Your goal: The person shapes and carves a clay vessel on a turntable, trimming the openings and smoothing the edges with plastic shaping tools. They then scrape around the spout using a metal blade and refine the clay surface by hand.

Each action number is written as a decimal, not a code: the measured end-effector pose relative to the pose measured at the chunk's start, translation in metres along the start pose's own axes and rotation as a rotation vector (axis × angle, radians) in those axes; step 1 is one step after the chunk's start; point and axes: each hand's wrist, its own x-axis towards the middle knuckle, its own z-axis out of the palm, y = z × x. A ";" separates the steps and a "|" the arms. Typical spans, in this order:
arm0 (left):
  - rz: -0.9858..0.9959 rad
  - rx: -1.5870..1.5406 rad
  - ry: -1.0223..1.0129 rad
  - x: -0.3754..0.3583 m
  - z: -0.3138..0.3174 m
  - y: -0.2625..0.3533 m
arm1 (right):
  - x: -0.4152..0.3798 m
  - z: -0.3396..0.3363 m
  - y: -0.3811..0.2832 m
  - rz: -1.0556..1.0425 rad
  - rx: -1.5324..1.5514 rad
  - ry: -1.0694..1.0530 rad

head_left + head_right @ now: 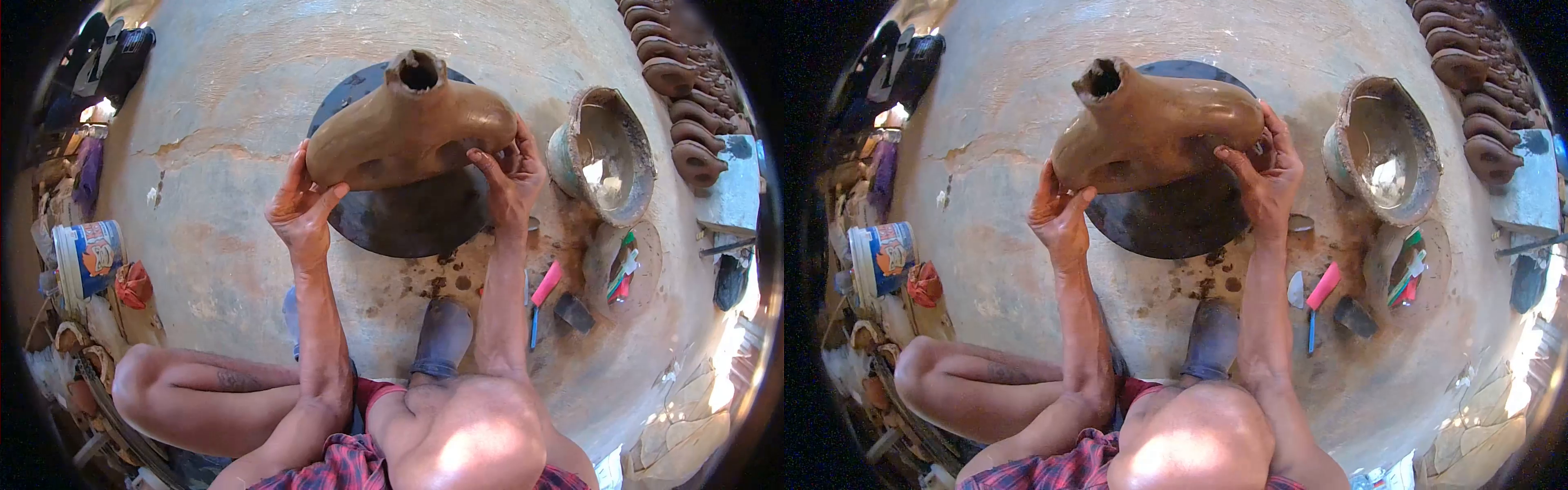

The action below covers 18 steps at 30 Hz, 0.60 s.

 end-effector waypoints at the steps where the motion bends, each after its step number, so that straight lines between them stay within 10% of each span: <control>1: 0.014 0.014 -0.017 -0.002 -0.003 0.000 | -0.003 -0.001 0.001 0.001 -0.005 0.009; 18: 0.015 -0.015 -0.032 -0.013 -0.002 -0.004 | -0.010 -0.029 -0.004 -0.010 -0.237 -0.145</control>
